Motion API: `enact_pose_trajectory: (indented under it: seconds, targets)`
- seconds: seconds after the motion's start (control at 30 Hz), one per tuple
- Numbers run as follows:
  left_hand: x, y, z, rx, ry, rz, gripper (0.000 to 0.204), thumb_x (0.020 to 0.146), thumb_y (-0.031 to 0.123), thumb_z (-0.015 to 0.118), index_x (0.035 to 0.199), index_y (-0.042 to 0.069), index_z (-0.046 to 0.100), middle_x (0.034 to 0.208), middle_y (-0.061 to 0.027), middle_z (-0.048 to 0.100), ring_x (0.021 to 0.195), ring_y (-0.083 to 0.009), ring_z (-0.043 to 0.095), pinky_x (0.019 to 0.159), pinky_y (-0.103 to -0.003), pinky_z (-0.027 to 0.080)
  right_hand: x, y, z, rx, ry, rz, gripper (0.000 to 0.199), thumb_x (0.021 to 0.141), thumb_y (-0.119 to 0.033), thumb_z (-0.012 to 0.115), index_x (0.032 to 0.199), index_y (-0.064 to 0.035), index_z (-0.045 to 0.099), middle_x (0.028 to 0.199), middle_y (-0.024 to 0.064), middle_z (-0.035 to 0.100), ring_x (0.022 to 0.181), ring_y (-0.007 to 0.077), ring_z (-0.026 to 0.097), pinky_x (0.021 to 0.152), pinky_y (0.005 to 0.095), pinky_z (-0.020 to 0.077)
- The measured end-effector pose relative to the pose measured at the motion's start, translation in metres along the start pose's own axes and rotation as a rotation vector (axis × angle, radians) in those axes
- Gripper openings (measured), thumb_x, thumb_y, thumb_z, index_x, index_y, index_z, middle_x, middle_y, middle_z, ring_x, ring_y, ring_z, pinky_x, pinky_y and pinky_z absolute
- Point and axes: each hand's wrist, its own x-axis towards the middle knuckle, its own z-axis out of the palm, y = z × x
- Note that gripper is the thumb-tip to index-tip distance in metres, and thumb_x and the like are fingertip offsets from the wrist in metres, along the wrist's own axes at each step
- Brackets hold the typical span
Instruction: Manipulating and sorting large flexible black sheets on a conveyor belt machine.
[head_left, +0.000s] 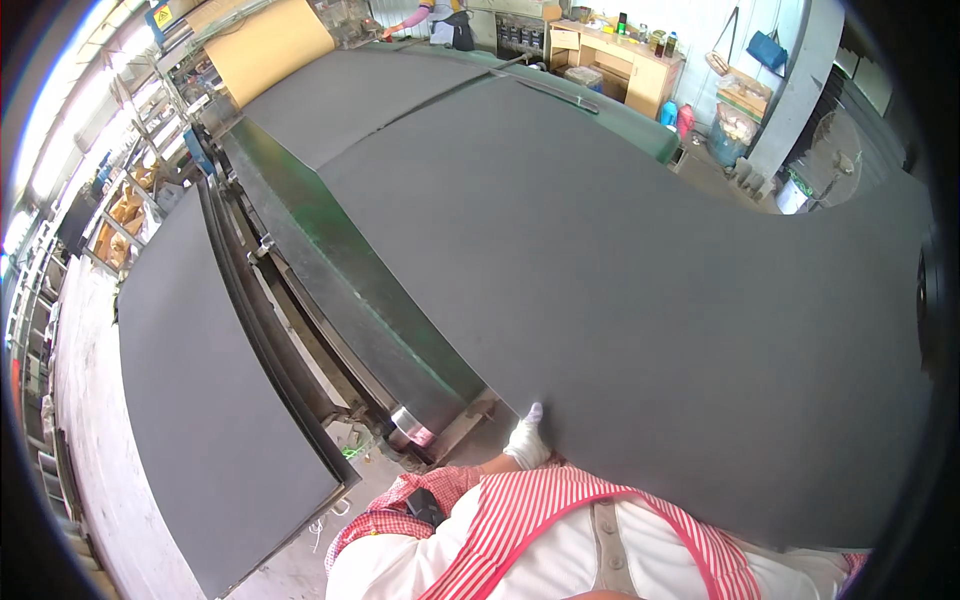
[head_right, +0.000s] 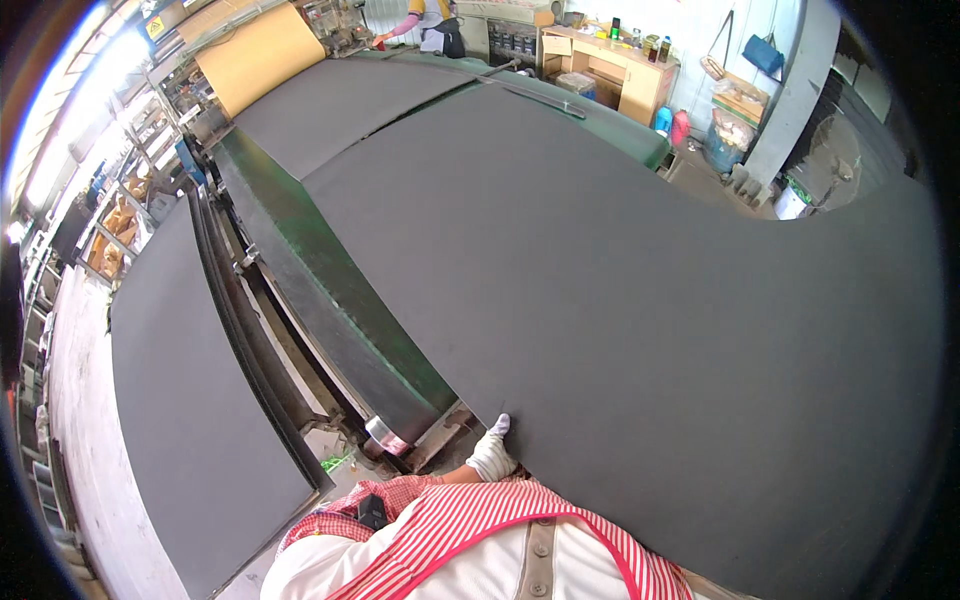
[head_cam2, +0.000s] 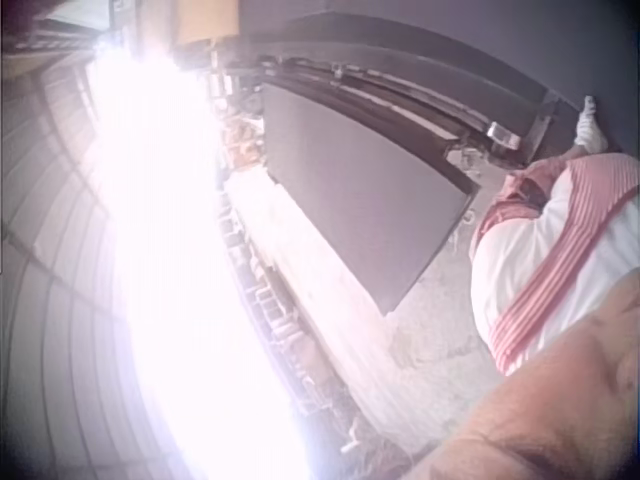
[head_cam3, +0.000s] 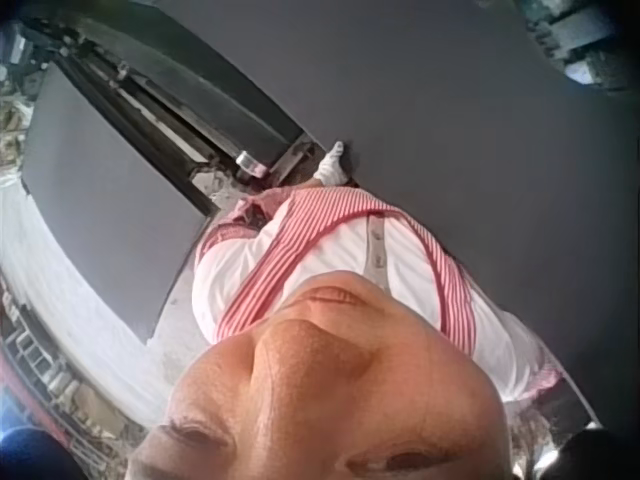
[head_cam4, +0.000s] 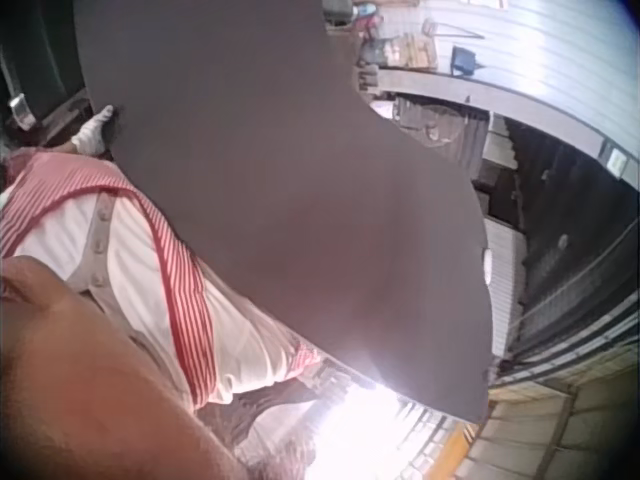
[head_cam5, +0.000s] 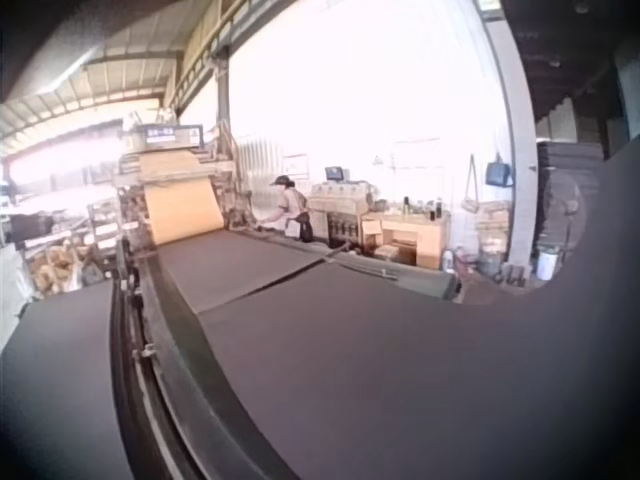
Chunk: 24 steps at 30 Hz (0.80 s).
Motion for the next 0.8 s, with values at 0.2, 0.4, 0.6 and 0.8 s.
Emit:
enact_pose_trajectory:
  seconds: [0.2, 0.4, 0.6, 0.8]
  targets:
    - [0.020, 0.001, 0.029, 0.042, 0.121, 0.045, 0.044, 0.080, 0.033, 0.055, 0.115, 0.008, 0.045, 0.118, -0.0097, 0.048, 0.110, -0.0296, 0.042, 0.095, -0.050, 0.029, 0.015, -0.008, -0.003, -0.025, 0.025, -0.022, 0.034, 0.081, -0.019, 0.049, 0.111, -0.0021, 0.049, 0.093, 0.0123, 0.058, 0.079, 0.0199, 0.058, 0.072, 0.0294, 0.0473]
    - [0.091, 0.055, 0.037, 0.138, 0.264, 0.247, 0.040, 0.079, 0.035, 0.056, 0.108, 0.009, 0.050, 0.108, -0.0057, 0.055, 0.103, -0.0266, 0.048, 0.094, -0.050, 0.028, 0.050, -0.015, 0.010, -0.040, -0.013, -0.062, 0.034, 0.082, -0.019, 0.048, 0.112, -0.0022, 0.048, 0.093, 0.0122, 0.058, 0.078, 0.0196, 0.058, 0.072, 0.0292, 0.0473]
    - [0.146, 0.089, 0.037, 0.272, 0.290, 0.293, 0.050, 0.080, 0.043, 0.051, 0.116, 0.009, 0.044, 0.117, -0.0065, 0.049, 0.107, -0.0270, 0.045, 0.095, -0.047, 0.026, 0.083, -0.020, 0.019, -0.038, -0.047, -0.090, 0.034, 0.082, -0.019, 0.046, 0.112, -0.0023, 0.048, 0.093, 0.0122, 0.058, 0.078, 0.0194, 0.058, 0.072, 0.0290, 0.0474]
    - [0.178, 0.122, 0.034, 0.307, 0.279, 0.301, 0.048, 0.083, 0.041, 0.048, 0.116, 0.006, 0.046, 0.120, -0.0072, 0.048, 0.110, -0.0264, 0.044, 0.096, -0.041, 0.029, 0.106, -0.019, 0.022, -0.045, -0.041, -0.102, 0.034, 0.083, -0.019, 0.045, 0.113, -0.0024, 0.047, 0.093, 0.0122, 0.058, 0.077, 0.0191, 0.057, 0.072, 0.0288, 0.0474]
